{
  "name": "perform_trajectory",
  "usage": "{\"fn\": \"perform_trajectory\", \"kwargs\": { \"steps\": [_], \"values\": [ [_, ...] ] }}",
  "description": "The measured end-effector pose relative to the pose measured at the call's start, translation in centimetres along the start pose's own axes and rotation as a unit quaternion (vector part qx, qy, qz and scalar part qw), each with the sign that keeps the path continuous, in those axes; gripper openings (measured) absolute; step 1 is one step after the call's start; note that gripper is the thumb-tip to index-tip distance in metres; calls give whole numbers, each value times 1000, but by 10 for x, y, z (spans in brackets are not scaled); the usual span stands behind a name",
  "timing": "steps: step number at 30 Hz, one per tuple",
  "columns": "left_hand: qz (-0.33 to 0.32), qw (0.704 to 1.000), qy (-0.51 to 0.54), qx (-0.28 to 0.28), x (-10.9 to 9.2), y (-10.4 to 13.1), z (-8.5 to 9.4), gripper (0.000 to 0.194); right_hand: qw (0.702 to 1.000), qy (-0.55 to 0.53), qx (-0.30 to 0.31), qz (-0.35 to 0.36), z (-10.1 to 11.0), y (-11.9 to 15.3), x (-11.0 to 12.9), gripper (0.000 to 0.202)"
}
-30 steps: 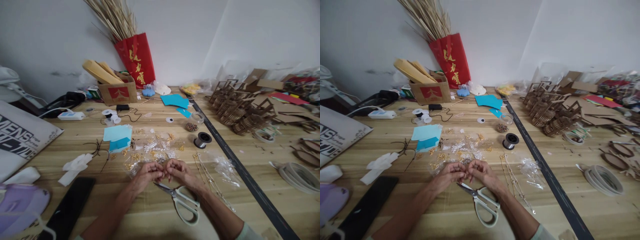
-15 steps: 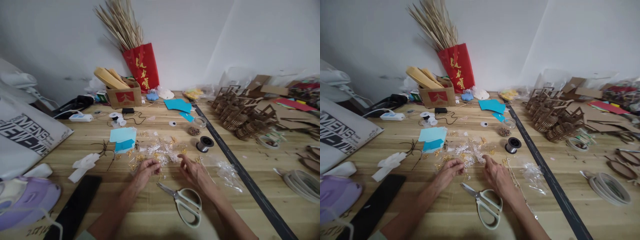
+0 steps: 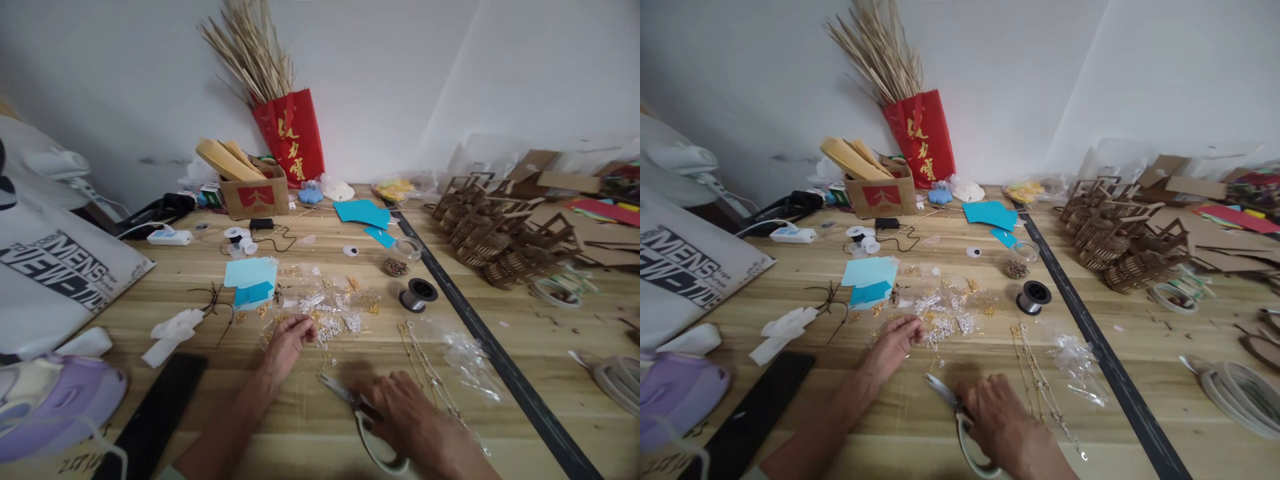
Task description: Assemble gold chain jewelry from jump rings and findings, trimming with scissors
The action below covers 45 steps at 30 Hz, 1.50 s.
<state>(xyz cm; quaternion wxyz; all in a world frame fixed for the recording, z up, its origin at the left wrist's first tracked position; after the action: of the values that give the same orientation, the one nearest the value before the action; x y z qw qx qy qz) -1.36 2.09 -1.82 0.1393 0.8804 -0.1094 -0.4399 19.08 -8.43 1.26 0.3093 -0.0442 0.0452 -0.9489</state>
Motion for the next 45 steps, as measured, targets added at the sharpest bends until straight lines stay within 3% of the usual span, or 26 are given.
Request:
{"fn": "perform_trajectory", "kwargs": {
  "steps": [9, 11, 15, 19, 23, 25, 34, 45],
  "values": [
    [-24, 999, 24, -14, -6, -2, 2, 23, 999, -9, 20, -25, -11, -3, 7, 49],
    [-28, 999, 29, -17, -8, -2, 2, 22, 997, -25, 19, -69, -1, -10, 5, 50],
    [-51, 998, 34, -27, -10, -2, 3, 20, 980, -132, 114, -97, 28, -27, -7, 50],
    [-74, 996, 45, -32, -11, -2, 4, 18, 962, -243, 61, -113, 35, -33, -32, 38],
    [-62, 996, 61, -31, -10, -3, 5, 17, 948, -264, -103, -141, 11, -33, -51, 43],
    [-44, 996, 69, -31, -8, -4, 6, 18, 939, -279, -153, -130, 1, -34, -52, 49],
    [-11, 996, 84, -29, -3, -4, 7, 18, 949, -244, -144, -136, -2, -47, -24, 51],
    [17, 995, 101, -5, 2, -1, 3, 18, 958, -209, -173, -89, -12, -45, -21, 49]
  ]
}}
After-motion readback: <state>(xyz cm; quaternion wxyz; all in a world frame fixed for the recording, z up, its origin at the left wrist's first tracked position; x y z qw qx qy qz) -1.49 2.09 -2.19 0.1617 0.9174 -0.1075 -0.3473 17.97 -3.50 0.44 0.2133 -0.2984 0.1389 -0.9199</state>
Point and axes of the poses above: each hand's wrist, its own y-axis away from the middle knuckle, its own z-axis out of the back of the hand, x = y × z, the point moved 1 cm from there along -y, towards the middle knuckle, and after that the axes turned 8 degrees about -x, right-handed, at the moved point
